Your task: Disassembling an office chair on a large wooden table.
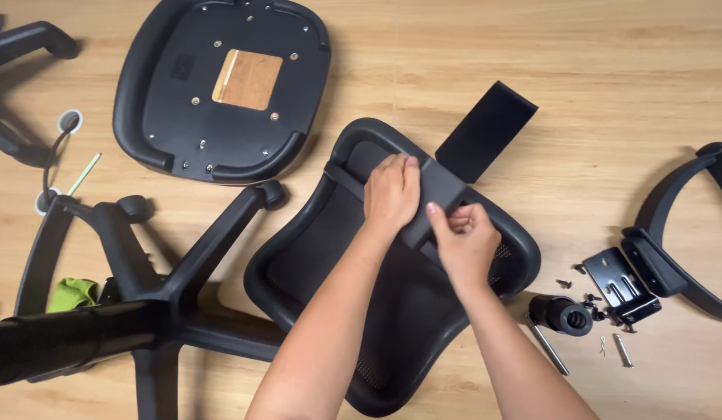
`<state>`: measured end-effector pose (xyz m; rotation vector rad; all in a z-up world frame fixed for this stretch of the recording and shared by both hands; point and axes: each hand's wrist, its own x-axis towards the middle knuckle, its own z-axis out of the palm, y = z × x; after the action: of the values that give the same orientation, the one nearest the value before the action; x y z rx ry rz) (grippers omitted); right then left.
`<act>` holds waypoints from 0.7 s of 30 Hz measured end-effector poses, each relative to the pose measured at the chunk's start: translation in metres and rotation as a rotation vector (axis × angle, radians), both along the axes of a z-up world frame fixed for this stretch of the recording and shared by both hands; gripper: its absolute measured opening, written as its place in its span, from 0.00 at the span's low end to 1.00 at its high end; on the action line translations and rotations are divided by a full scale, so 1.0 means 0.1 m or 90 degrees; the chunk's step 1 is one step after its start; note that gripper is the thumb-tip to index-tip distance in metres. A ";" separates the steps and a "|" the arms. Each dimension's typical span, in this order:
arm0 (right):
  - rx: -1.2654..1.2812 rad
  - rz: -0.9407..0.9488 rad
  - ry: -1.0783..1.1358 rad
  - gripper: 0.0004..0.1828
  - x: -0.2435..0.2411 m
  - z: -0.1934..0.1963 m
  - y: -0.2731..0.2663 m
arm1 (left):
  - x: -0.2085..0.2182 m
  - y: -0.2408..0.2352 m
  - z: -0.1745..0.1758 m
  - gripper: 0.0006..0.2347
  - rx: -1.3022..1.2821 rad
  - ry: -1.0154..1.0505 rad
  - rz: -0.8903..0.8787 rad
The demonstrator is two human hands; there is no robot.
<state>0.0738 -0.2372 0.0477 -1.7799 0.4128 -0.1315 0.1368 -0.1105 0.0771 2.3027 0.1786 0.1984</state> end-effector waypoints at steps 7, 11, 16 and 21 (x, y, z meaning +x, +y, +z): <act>-0.185 0.254 -0.358 0.07 -0.17 0.11 -0.59 | -0.61 0.46 -0.44 0.20 -0.288 -0.227 0.052; -0.136 0.043 -0.082 0.07 0.25 -0.28 -1.60 | -0.99 0.76 -0.67 0.23 -0.395 -0.127 0.180; -0.223 0.323 0.317 0.15 0.52 -1.19 -2.22 | -1.10 0.79 -0.47 0.24 -0.615 0.218 0.307; -0.311 0.543 0.473 0.48 0.43 -0.99 -2.11 | -1.11 0.88 -0.56 0.26 -0.135 0.283 0.320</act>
<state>0.1164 -0.4480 -0.0512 -2.3049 0.0979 1.1378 0.0259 -0.0229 0.0211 2.0228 0.9590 -0.0828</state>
